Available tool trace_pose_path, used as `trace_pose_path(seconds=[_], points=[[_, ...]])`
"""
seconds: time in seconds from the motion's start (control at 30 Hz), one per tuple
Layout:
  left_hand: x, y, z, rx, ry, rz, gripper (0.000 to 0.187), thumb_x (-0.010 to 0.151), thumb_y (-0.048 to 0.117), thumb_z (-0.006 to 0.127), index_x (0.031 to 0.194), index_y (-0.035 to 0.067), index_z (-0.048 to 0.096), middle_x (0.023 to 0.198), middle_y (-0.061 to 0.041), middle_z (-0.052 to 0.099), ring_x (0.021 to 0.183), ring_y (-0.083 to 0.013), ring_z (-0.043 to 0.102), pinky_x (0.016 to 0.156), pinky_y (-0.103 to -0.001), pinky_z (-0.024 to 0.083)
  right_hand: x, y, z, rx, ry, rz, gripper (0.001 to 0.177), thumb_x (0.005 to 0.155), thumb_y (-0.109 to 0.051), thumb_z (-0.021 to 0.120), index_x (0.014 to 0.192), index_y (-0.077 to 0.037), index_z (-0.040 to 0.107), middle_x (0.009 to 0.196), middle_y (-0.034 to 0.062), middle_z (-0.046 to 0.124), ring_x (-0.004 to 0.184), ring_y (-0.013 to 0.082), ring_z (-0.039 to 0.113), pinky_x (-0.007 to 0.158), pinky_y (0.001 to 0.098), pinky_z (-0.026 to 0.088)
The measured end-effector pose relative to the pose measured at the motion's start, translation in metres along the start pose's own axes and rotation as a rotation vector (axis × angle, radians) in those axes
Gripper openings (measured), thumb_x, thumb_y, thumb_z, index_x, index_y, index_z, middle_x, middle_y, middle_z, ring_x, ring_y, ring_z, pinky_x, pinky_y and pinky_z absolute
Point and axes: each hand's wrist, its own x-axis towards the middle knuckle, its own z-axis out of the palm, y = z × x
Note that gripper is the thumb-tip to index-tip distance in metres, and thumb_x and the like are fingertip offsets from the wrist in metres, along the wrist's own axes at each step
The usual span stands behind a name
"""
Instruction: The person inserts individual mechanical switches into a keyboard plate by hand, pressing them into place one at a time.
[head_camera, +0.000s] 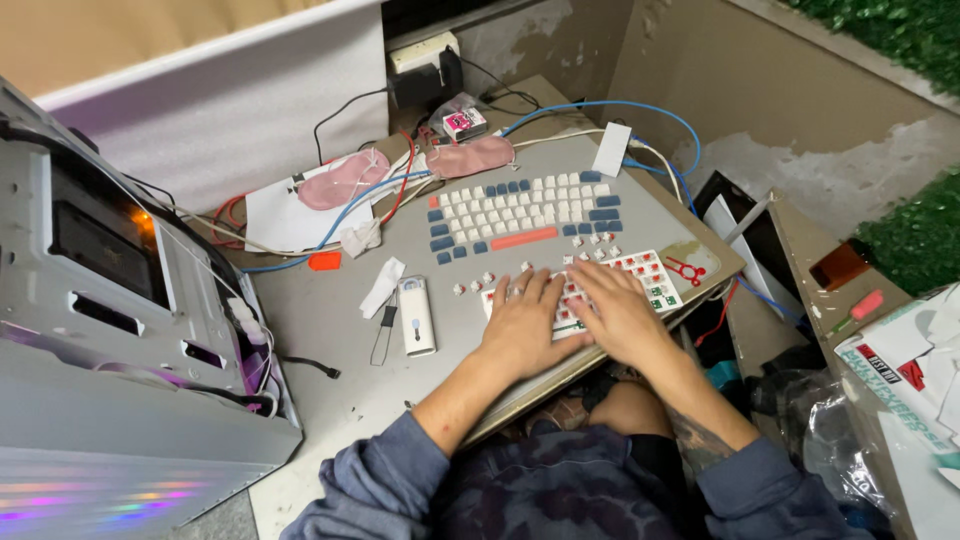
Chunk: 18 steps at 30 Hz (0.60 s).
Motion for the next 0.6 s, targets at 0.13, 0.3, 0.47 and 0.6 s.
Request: trace_pose_path(seconds=[0.13,0.3,0.47,0.6], points=[[0.041,-0.020,0.004,-0.078,0.156,0.033,0.047,0.086,0.037,0.069,0.122,0.006,0.068,0.116,-0.018,0.070,0.111,-0.0373,0.064,0.103,-0.055,0.038,0.020,0.021,-0.009,0.011,0.135,0.075,0.033,0.093,-0.023,0.064,0.123,-0.011,0.071,0.129,0.0093,0.069,0.123,0.0324,0.058,0.104,0.0466,0.041],[0.098,-0.041,0.025,-0.107,0.189,-0.025,0.027,0.089,0.029,0.066,0.106,0.011,0.076,0.104,-0.014,0.075,0.103,-0.0349,0.068,0.093,-0.052,0.046,0.051,0.048,-0.008,-0.039,0.170,0.173,0.019,0.089,-0.021,0.068,0.102,-0.012,0.078,0.107,0.0088,0.074,0.109,0.0321,0.063,0.094,0.0476,0.044],[0.135,-0.048,0.045,-0.041,0.024,-0.072,0.026,0.089,0.032,0.067,0.105,0.013,0.077,0.100,-0.016,0.075,0.103,-0.0348,0.068,0.094,-0.053,0.045,0.073,0.068,0.006,-0.022,0.178,0.179,0.017,0.087,-0.022,0.071,0.098,-0.012,0.078,0.103,0.0108,0.072,0.105,0.0331,0.064,0.093,0.0467,0.047],[0.146,-0.049,0.049,-0.006,-0.030,-0.106,0.025,0.086,0.031,0.069,0.101,0.014,0.079,0.103,-0.013,0.076,0.106,-0.0324,0.067,0.098,-0.052,0.043,0.076,0.069,0.013,-0.038,0.219,0.183,0.015,0.085,-0.021,0.072,0.095,-0.012,0.078,0.103,0.0103,0.072,0.105,0.0336,0.063,0.092,0.0478,0.046]])
